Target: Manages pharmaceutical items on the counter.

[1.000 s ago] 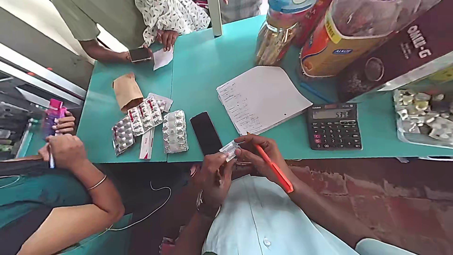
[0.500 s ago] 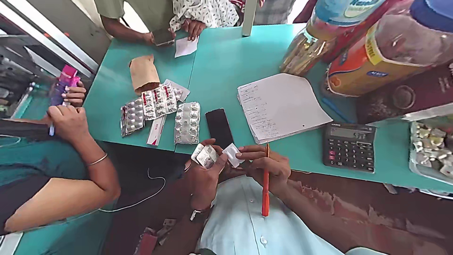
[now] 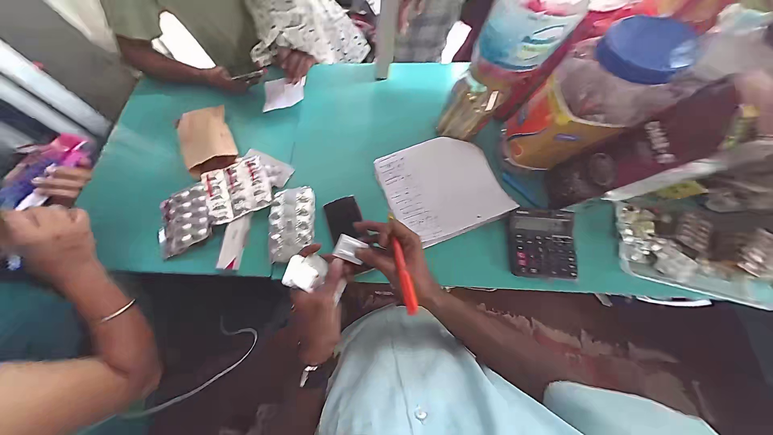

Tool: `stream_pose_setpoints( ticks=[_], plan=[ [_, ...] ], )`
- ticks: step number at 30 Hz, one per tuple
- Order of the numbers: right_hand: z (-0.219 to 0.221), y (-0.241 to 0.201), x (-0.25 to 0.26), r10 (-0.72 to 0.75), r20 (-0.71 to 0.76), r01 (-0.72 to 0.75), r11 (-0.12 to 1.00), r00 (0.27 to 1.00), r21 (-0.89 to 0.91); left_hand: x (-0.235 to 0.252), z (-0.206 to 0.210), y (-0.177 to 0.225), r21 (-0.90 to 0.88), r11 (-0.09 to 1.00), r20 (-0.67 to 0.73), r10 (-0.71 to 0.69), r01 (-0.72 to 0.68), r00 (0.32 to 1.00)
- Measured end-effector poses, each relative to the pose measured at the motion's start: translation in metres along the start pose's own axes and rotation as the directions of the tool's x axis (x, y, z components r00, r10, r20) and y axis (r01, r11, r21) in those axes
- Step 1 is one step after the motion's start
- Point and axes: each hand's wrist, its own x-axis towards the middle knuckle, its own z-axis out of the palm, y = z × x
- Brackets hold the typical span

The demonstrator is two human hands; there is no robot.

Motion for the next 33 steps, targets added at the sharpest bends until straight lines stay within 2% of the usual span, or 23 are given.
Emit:
stream_pose_setpoints(
  ticks=[4,7,9,11,16,17,19,21,24,26,30,33],
  plan=[
    [0.002,-0.006,0.076,-0.067,-0.016,0.065,0.990,0.998,-0.126,-0.003,-0.021,0.008,0.036,0.999,0.082,-0.036,0.034,0.996],
    [0.012,-0.010,0.133,-0.026,-0.064,0.019,0.994,0.998,-0.111,-0.002,-0.050,0.008,0.057,0.997,0.181,-0.067,0.058,0.981],
    [0.023,-0.009,0.159,0.022,-0.116,-0.030,0.997,0.993,-0.069,-0.004,-0.065,0.006,0.035,0.997,0.192,-0.076,0.070,0.978],
    [0.030,-0.007,0.169,0.049,-0.168,-0.051,0.999,0.985,-0.011,-0.009,-0.071,0.005,0.039,0.994,0.180,-0.105,0.100,0.978],
    [0.048,0.013,0.179,-0.029,-0.206,0.039,0.998,0.978,0.047,-0.011,-0.080,0.007,0.046,0.993,0.077,-0.116,0.113,0.990],
    [0.053,0.017,0.186,-0.048,-0.208,0.047,0.999,0.977,-0.013,-0.010,-0.081,0.009,0.032,0.993,0.076,-0.117,0.115,0.990],
    [0.048,0.032,0.202,-0.137,-0.224,0.062,0.948,0.965,-0.311,-0.006,-0.079,0.006,0.022,0.990,0.130,-0.141,0.139,0.981],
    [0.048,0.049,0.221,-0.089,-0.202,-0.020,0.875,0.975,-0.484,-0.004,-0.082,0.007,0.051,0.988,0.158,-0.154,0.148,0.975],
    [0.060,0.061,0.240,0.069,-0.152,-0.140,0.835,0.986,-0.532,-0.005,-0.085,0.012,0.038,0.990,0.150,-0.141,0.137,0.979],
    [0.065,0.064,0.241,0.123,-0.157,-0.190,0.806,0.980,-0.560,-0.008,-0.087,0.012,0.017,0.988,0.158,-0.155,0.154,0.975],
    [0.077,0.069,0.247,0.136,-0.153,-0.198,0.815,0.979,-0.544,-0.009,-0.094,0.008,0.006,0.985,0.173,-0.173,0.175,0.970],
    [0.076,0.055,0.232,0.047,-0.141,-0.115,0.841,0.989,-0.529,-0.009,-0.088,0.005,0.050,0.976,0.173,-0.216,0.210,0.961]
  ],
)
